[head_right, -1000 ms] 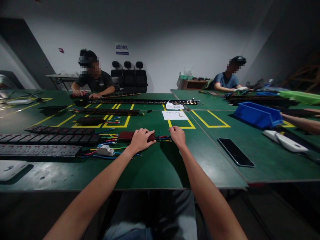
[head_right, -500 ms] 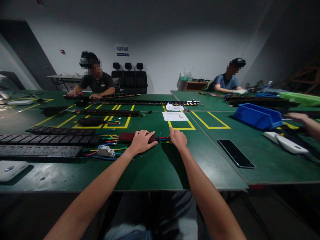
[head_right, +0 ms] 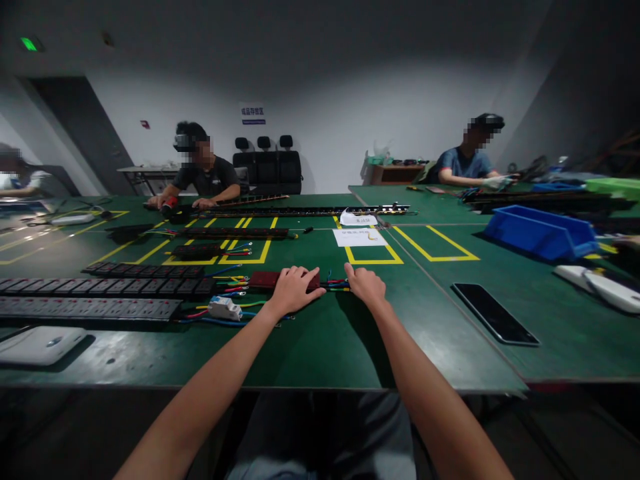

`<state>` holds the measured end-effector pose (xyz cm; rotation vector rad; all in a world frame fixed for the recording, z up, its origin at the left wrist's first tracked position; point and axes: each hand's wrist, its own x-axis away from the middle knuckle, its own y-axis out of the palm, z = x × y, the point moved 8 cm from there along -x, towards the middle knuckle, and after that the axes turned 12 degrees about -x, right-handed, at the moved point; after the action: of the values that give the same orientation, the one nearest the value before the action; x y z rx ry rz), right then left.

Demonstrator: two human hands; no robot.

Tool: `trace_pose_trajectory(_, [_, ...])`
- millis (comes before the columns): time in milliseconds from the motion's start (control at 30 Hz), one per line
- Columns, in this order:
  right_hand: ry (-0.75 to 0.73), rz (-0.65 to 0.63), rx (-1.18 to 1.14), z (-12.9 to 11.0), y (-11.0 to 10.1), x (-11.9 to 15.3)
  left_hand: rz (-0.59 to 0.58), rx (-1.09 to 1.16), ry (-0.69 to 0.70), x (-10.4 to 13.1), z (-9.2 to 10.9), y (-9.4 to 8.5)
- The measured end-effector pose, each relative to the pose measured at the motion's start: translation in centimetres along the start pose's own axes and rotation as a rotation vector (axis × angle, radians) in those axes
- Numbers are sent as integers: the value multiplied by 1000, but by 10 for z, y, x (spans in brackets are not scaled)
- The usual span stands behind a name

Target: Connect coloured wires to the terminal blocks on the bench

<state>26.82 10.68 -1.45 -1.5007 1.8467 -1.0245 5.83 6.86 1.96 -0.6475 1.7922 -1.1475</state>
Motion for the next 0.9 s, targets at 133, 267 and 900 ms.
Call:
trace_pose_trajectory(133, [-16, -26, 24, -1, 4, 0, -12, -7, -1, 0, 0, 3])
trace_pose_trajectory(267, [-35, -35, 37, -2, 7, -1, -23, -14, 8, 0, 0, 3])
trace_pose_trajectory(900, [-234, -34, 22, -11, 8, -2, -12, 1, -1, -3, -1, 3])
